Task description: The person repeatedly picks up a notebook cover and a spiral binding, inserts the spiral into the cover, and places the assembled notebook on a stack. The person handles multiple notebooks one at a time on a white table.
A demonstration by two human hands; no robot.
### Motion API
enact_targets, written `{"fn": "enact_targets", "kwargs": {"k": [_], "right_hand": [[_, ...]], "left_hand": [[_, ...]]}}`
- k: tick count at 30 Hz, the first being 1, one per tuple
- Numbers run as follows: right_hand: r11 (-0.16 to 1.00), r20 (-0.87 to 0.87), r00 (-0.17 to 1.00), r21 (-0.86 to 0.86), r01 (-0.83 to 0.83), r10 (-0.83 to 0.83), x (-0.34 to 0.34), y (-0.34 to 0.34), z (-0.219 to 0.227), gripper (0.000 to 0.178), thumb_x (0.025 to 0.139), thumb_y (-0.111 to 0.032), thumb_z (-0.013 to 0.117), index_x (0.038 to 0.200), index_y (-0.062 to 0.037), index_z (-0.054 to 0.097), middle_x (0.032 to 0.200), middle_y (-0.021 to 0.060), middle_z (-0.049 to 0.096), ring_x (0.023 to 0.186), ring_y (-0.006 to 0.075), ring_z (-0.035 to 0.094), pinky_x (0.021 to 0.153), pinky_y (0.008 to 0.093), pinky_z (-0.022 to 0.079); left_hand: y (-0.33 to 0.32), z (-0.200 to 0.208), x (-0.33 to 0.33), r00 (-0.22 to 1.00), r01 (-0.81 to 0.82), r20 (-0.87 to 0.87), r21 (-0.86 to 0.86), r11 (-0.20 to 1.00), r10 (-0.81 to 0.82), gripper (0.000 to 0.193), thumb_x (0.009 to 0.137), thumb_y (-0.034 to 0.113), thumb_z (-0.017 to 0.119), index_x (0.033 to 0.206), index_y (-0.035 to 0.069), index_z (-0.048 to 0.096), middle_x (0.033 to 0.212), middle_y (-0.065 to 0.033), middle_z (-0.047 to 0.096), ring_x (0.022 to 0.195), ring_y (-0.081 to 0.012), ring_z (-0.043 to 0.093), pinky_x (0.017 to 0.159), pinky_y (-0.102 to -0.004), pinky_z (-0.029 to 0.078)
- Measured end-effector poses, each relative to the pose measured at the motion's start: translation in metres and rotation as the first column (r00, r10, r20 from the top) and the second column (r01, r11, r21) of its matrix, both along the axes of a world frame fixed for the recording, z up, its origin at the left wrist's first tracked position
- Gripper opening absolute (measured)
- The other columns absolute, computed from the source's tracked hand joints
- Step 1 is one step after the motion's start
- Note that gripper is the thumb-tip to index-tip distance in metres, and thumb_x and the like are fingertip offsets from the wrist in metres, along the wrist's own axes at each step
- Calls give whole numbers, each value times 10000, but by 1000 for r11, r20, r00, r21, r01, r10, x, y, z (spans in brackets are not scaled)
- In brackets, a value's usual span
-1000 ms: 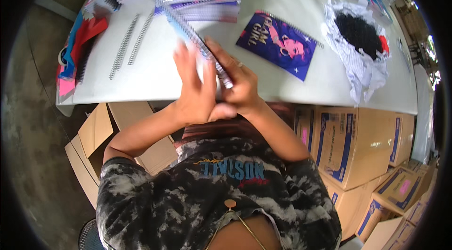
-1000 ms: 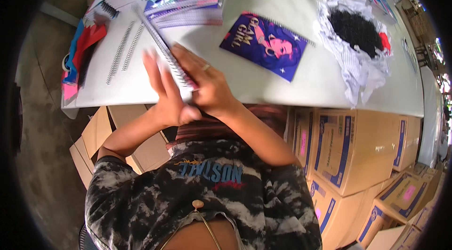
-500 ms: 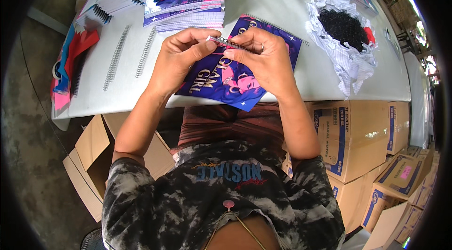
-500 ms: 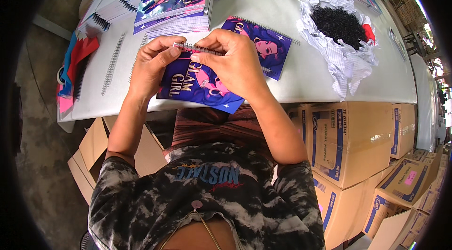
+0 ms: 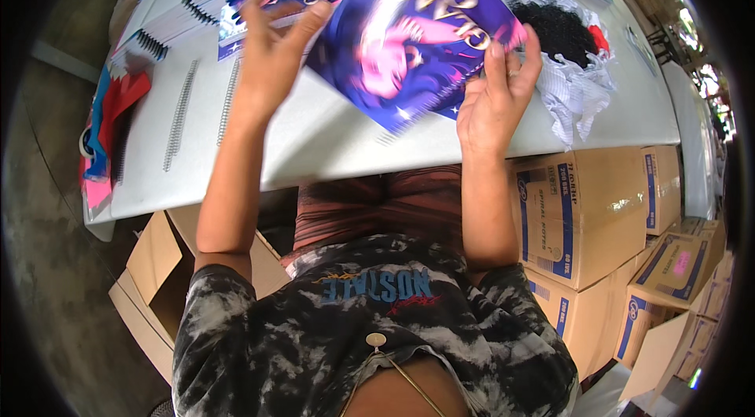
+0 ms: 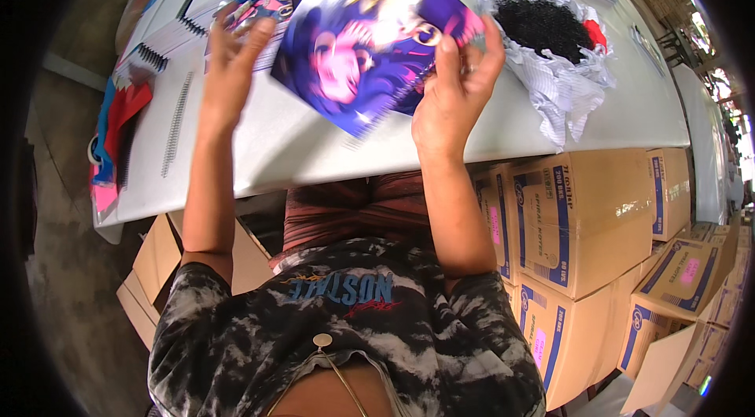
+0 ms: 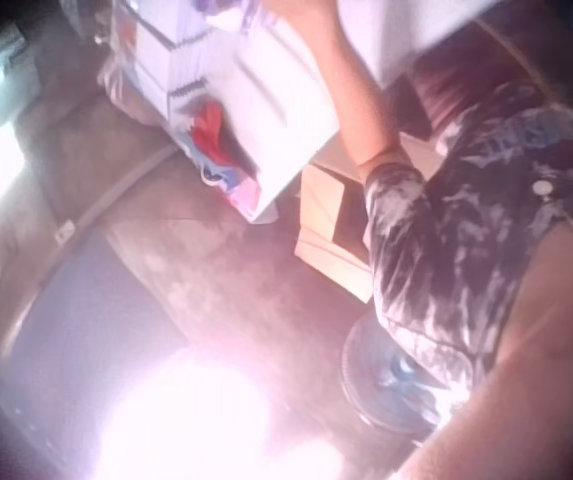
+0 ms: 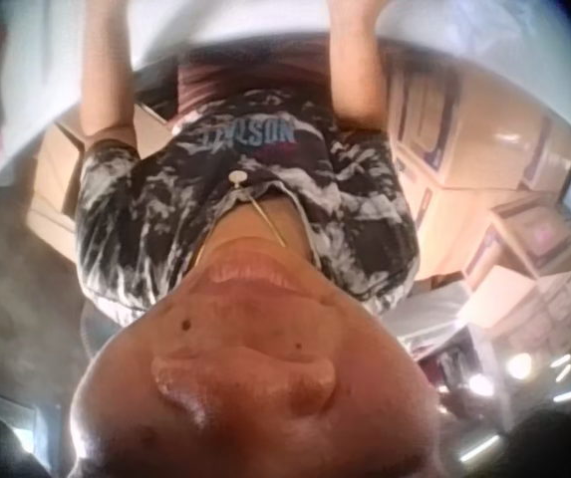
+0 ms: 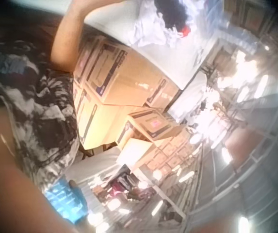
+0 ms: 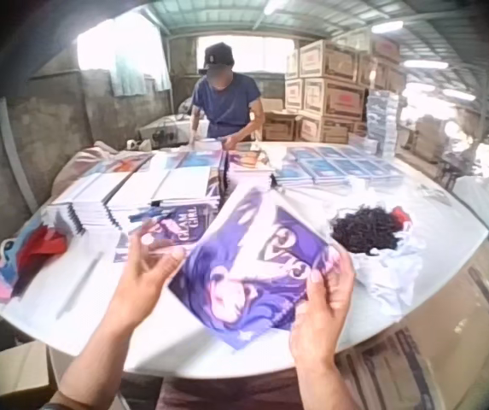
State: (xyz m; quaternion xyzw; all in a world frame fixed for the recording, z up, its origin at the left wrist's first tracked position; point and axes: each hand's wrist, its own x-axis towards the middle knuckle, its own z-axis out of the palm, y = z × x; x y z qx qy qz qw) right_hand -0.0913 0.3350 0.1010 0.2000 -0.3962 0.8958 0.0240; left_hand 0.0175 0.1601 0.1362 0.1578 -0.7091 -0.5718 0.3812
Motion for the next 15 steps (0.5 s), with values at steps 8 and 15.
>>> {"fn": "enact_targets", "kwargs": {"k": [8,15], "right_hand": [[699,-48,934,650,299,-355,6,48,-106,383,822,-148,622,1111,-37,397,1013,118,491,935,193,471,773,301,387],[75,-459,876,878,473,-146,26,80,-100,666,692,-329,738,1207,-55,418,1177,156,498,1189,303,340,955,452,168]], "left_hand": [[3,-85,-72,985,142,-94,2,990,-141,713,775,99,686,1337,21,255,1258,-246,407,1163,-299,432,970,-388,367],[15,-75,-9,783,362,617,-552,751,76,884,660,329,765,1335,12,291,1294,-235,391,1226,-353,359,1004,-417,303]]}}
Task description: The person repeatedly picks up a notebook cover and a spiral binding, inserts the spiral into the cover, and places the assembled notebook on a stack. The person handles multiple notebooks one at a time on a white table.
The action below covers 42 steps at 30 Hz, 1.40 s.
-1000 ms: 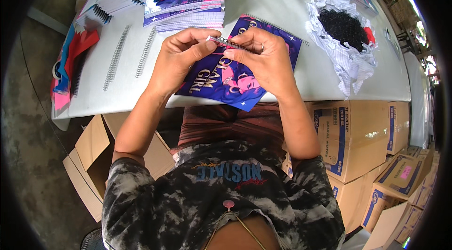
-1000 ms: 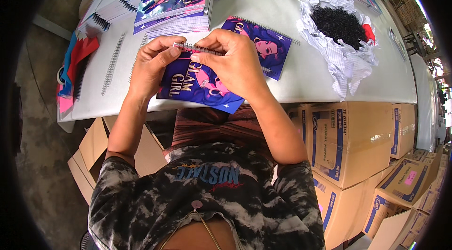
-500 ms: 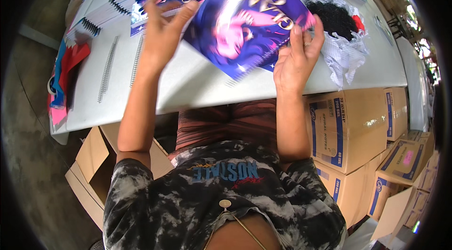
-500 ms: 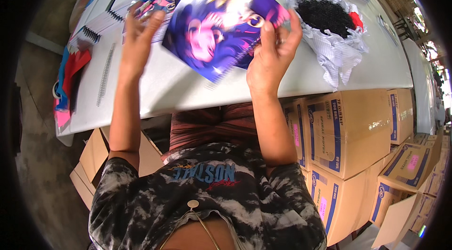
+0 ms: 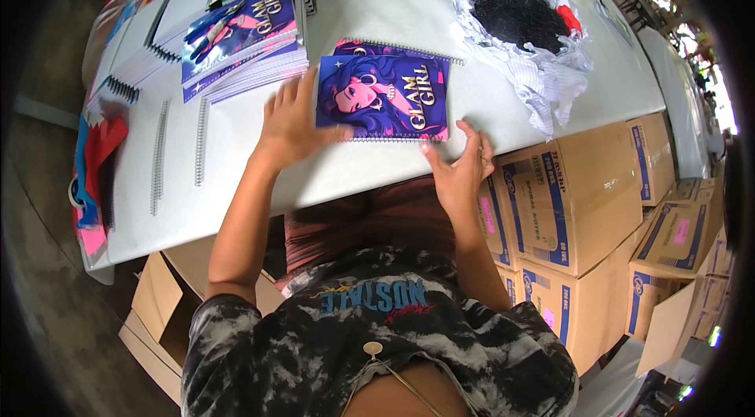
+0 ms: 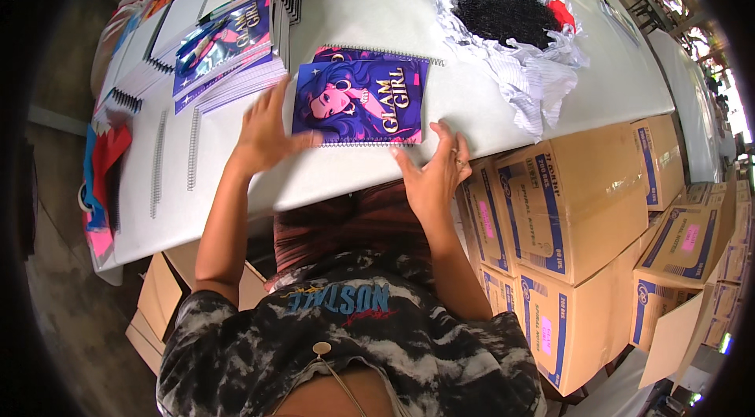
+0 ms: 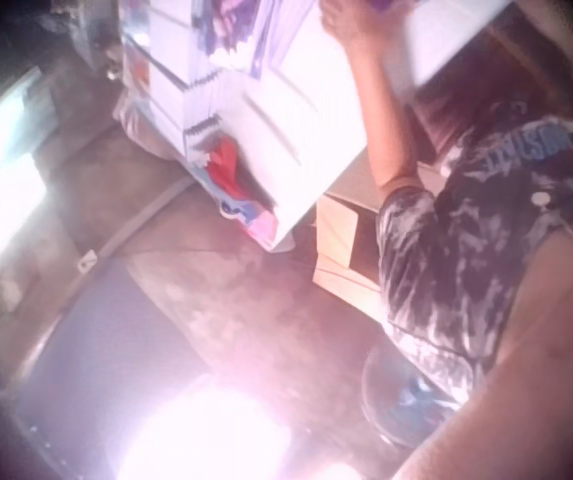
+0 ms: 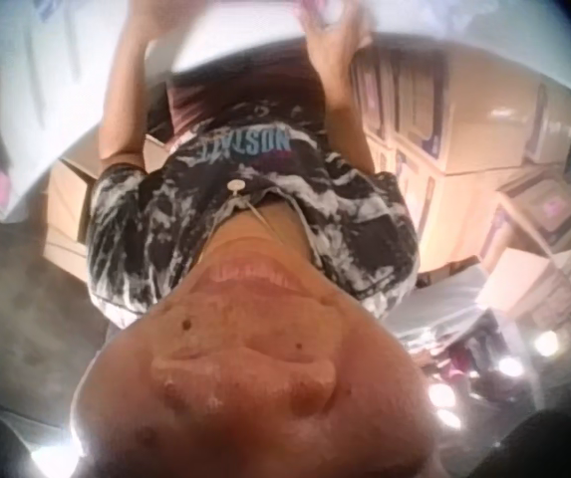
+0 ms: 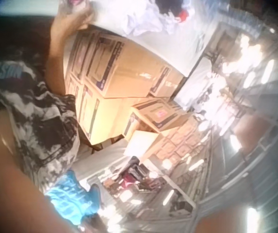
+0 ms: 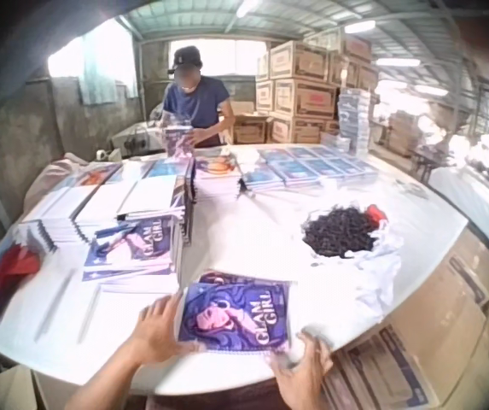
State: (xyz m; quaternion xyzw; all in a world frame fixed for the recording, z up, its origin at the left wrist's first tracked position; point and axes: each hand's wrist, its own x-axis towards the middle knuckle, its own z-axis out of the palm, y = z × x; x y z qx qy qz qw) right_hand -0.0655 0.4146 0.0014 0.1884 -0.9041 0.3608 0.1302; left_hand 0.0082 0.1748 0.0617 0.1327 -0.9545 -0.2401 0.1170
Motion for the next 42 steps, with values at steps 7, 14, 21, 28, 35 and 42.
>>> {"fn": "enact_targets", "kwargs": {"k": [7,14,21,28,35,42], "right_hand": [[999,-42,999,-25,26,-27,-4,-13,-12,644,688,-236,744,1247,-89,460,1070,75,600,1128,253,413,935,414,206],[997,-39,998,-54,52,-54,-10,-14,-4,658,669,-217,756,1247,-104,463,1107,63,575,1096,251,416,942,419,209],[909,-308,949,-377,-180,60,0,-31,27,554,722,-138,700,1215,-35,468,1118,121,547,1093,274,432,951,411,252],[695,-263,885,-549,-464,383,6,-65,50,458,754,14,623,1188,-4,479,1100,131,574,1020,227,541,916,340,361],[606,-446,772,-480,-634,453,5,-90,101,420,736,-27,698,1123,27,543,1050,144,607,953,208,581,874,306,421],[279,-107,662,-848,-450,742,9,-74,85,128,780,27,647,905,51,638,828,75,661,748,96,598,684,226,486]], "left_hand": [[0,-18,-9,999,-13,38,58,998,10,746,647,282,763,1280,91,416,1124,-196,549,1045,-336,518,854,-397,435],[-19,-2,-9,983,-94,-177,-262,961,48,540,665,190,743,1151,87,532,1043,-143,597,977,-294,554,832,-380,446],[-93,12,11,924,-330,-359,-580,745,130,404,806,195,618,1198,150,531,1105,-68,576,1041,-251,515,876,-368,395],[-107,47,23,830,-421,-552,-524,740,82,217,812,93,567,1004,164,638,851,-9,607,809,-197,557,666,-321,390],[-18,112,67,881,-102,-364,-771,629,-303,259,728,74,599,966,168,641,914,47,609,817,-155,548,756,-303,349],[-36,51,99,753,19,-576,505,863,320,612,729,79,658,1271,-22,390,1271,-138,442,1193,-252,402,1045,-378,228]]}}
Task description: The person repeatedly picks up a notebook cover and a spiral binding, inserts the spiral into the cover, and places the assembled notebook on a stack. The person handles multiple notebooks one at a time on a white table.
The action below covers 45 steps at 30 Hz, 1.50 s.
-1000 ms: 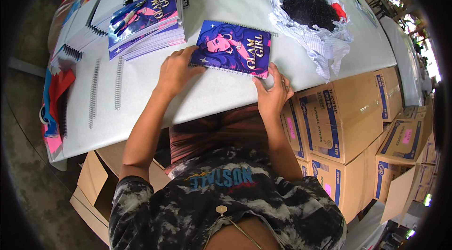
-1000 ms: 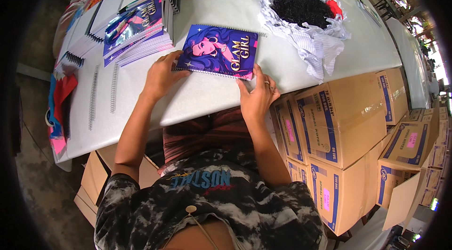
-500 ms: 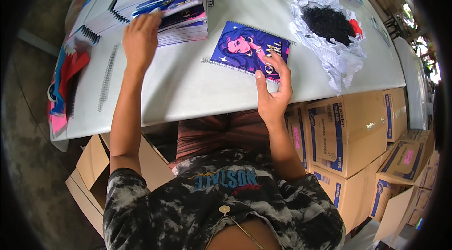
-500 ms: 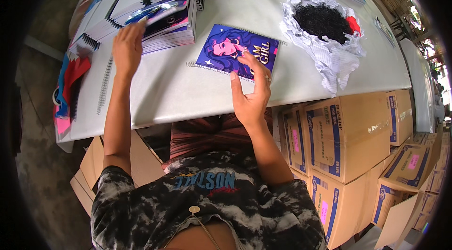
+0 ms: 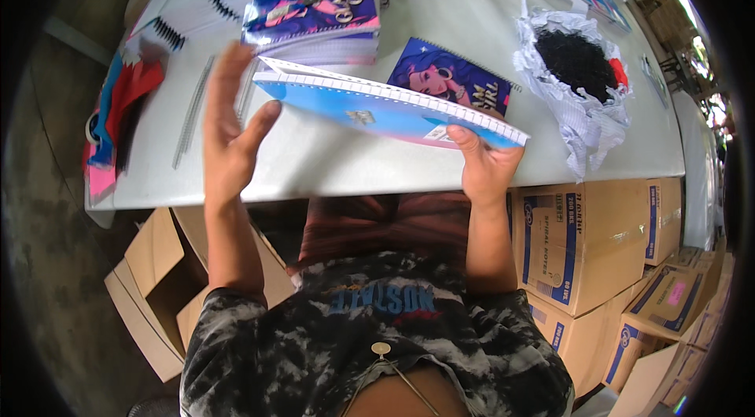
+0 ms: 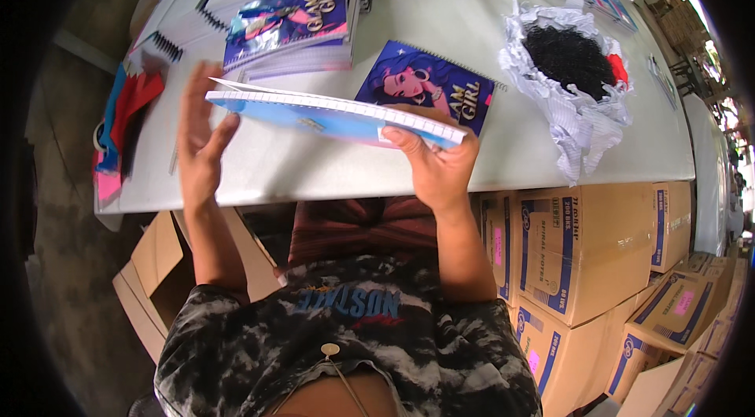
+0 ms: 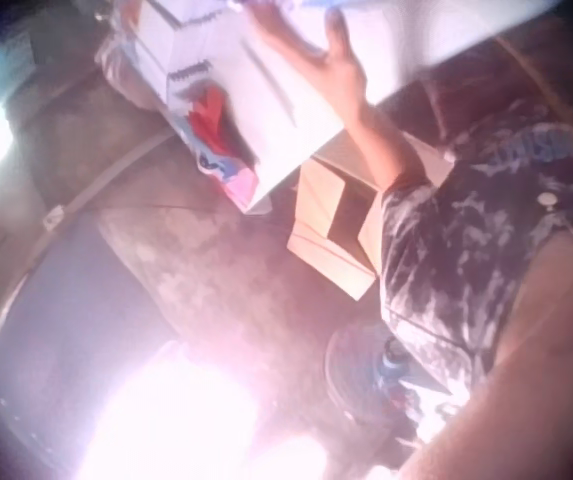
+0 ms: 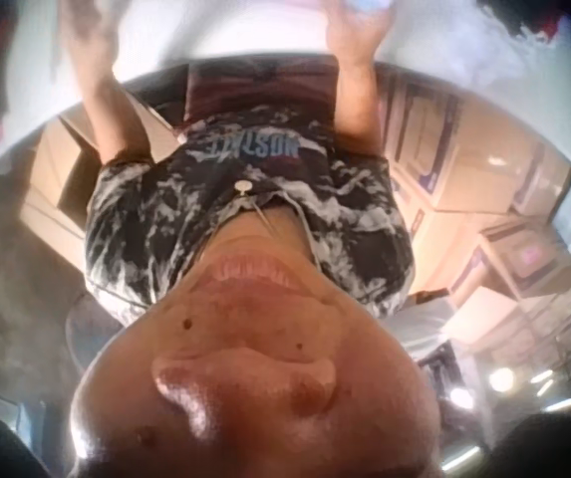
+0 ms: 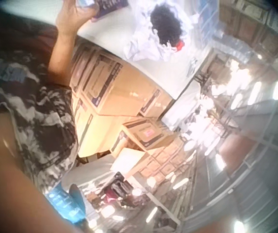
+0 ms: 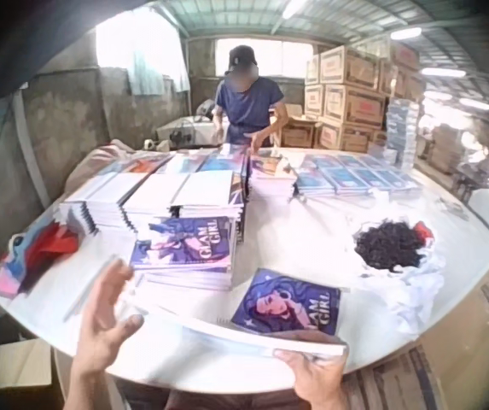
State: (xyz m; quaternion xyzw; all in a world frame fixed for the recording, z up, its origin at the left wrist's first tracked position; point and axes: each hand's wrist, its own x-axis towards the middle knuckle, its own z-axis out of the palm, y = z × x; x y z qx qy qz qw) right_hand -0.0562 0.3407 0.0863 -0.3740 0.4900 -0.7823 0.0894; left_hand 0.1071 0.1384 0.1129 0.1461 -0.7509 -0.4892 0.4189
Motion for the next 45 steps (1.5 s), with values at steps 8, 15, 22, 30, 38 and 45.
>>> {"fn": "enact_targets", "kwargs": {"k": [8,15,22,30,38,45], "right_hand": [[957,33,981,218,-193,191,-22,-11,-32,237,762,-35,684,985,27,633,891,52,663,815,92,600,760,240,485],[923,-46,955,273,-270,293,-24,-12,-32,295,806,-39,642,1089,26,594,1034,88,633,915,114,577,813,244,465],[941,-122,959,262,-216,254,-29,-9,-39,277,821,-16,615,1094,22,593,1066,89,628,940,106,569,837,240,456],[948,-163,949,220,-230,269,-30,-17,-36,246,837,4,580,1082,22,600,1046,103,636,943,133,592,847,249,458],[949,-218,934,206,-239,283,-31,-15,-38,243,833,5,585,1074,27,603,1003,104,650,894,130,602,809,241,471],[925,-45,960,286,-252,275,-24,-9,-40,256,826,-19,607,1079,21,606,996,82,653,822,71,573,755,204,463]], "left_hand": [[-13,-101,-7,871,145,485,-98,985,-81,386,775,-17,550,1150,53,493,1069,-129,573,982,-306,559,852,-367,441],[-129,-88,-16,350,-320,626,-619,717,697,258,842,290,521,995,99,603,952,-138,625,888,-333,597,759,-439,459],[-78,-25,-2,996,-48,79,174,984,34,327,865,250,420,973,-20,569,684,-32,506,544,-75,394,544,-207,345],[-42,-26,3,935,122,342,-69,990,-92,341,926,342,475,847,29,583,639,9,456,581,-49,345,548,-192,295],[-57,-2,4,863,237,362,326,915,-352,253,884,281,561,889,29,586,761,-1,561,659,-69,441,578,-207,369],[-46,33,-4,862,326,506,-523,787,-21,332,775,181,667,1072,69,573,969,-32,604,837,-199,527,788,-313,389]]}}
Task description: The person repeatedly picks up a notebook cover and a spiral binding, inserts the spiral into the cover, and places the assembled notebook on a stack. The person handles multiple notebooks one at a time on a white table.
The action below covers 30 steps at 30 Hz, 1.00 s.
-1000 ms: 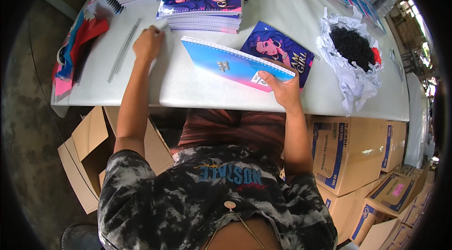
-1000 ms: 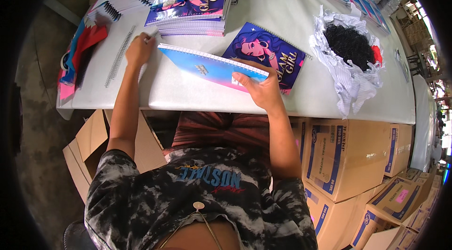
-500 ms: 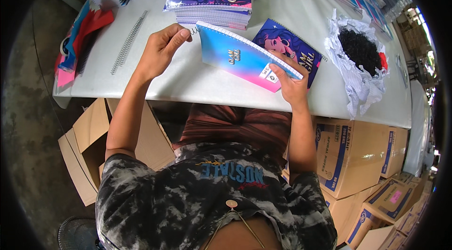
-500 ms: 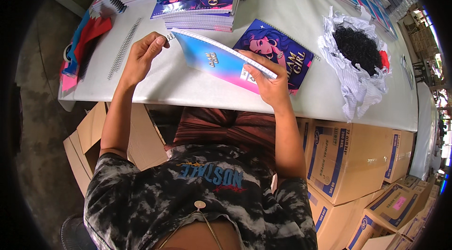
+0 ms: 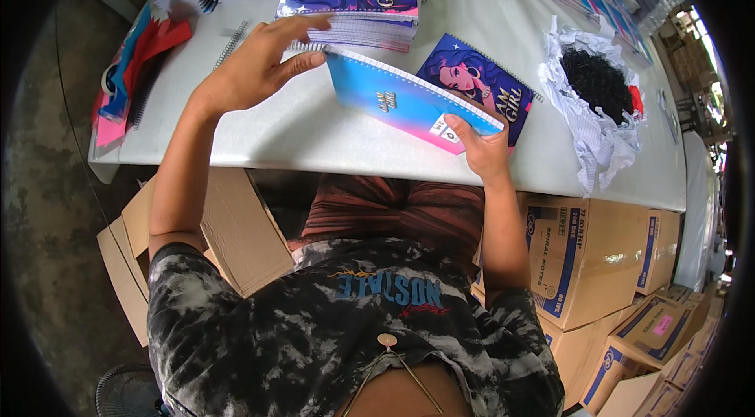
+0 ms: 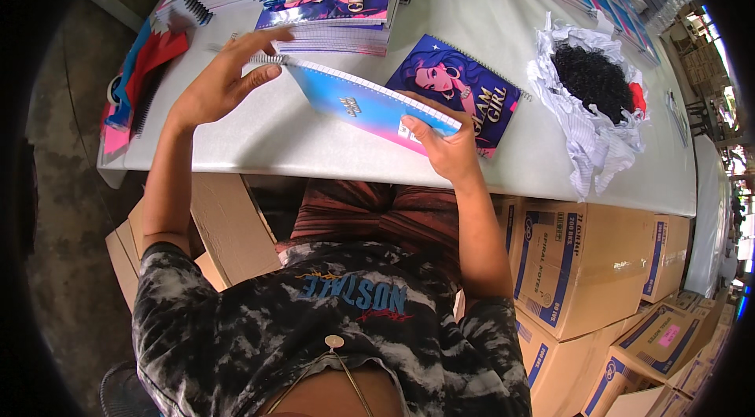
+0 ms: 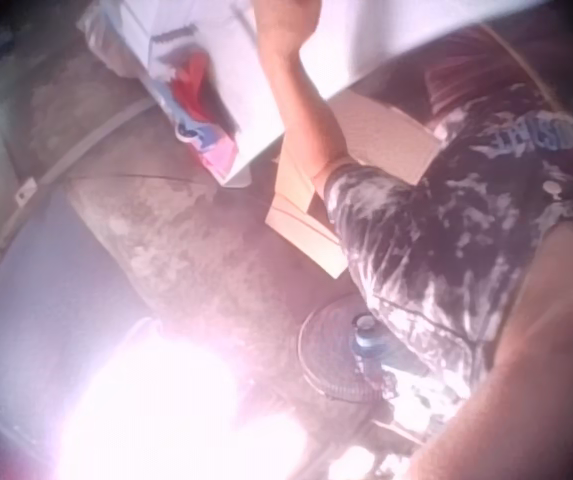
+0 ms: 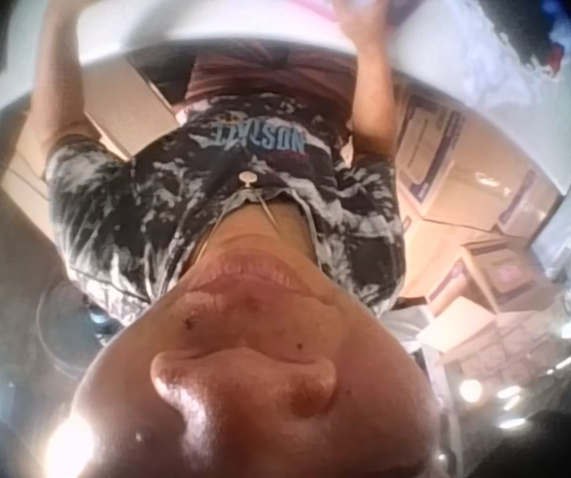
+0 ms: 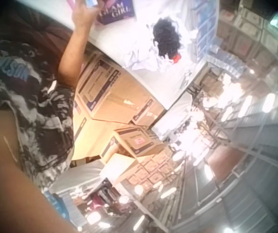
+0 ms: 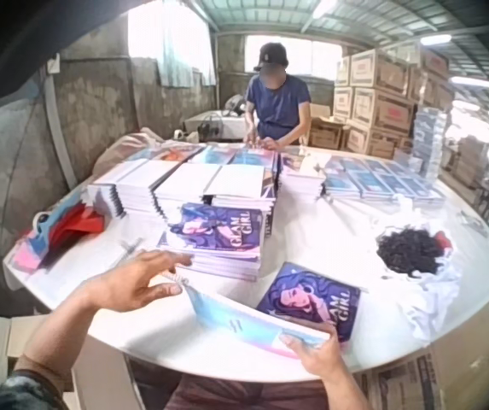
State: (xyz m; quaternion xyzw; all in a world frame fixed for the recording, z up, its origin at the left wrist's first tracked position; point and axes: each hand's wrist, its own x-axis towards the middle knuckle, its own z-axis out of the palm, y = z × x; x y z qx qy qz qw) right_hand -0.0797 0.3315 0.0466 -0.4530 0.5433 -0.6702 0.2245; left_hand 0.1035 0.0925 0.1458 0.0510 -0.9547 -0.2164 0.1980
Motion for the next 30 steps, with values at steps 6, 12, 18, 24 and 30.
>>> {"fn": "enact_targets", "kwargs": {"k": [6,12,18,24,30], "right_hand": [[995,-181,982,-93,30,-47,7,-4,6,247,830,10,582,1075,15,609,1015,99,654,888,122,612,780,239,479],[997,-305,951,-66,28,-47,9,-2,8,258,810,48,569,1064,24,609,1020,131,649,904,162,630,790,252,485],[991,-353,932,-129,39,-83,9,-3,3,308,764,98,564,1058,23,612,1044,139,638,935,209,632,818,275,493],[971,-404,905,-235,33,-129,18,-5,-6,348,731,106,556,1056,2,622,1039,146,637,942,249,635,808,301,508],[967,-497,858,-255,0,-131,34,-10,0,390,692,81,590,1066,-24,627,1034,139,640,888,253,649,761,299,526]], "left_hand": [[15,12,-6,986,-166,-96,-568,807,135,368,769,199,665,1107,97,561,1217,-113,492,1106,-272,449,918,-389,343],[17,1,-1,983,-99,88,-492,865,162,263,720,189,696,953,103,609,1094,-27,573,1073,-216,495,966,-385,327],[21,-7,-6,879,-418,-459,-609,674,131,707,677,463,680,1268,154,446,1337,-159,376,1248,-326,322,1019,-471,191],[21,-128,15,932,-164,-326,-770,616,-159,1057,724,763,365,1349,-77,222,1413,-311,133,1342,-424,35,985,-611,-127],[15,-130,-1,829,-345,-542,-301,889,138,1021,738,782,292,1372,-17,244,1438,-288,62,1320,-472,-45,961,-620,-163]]}}
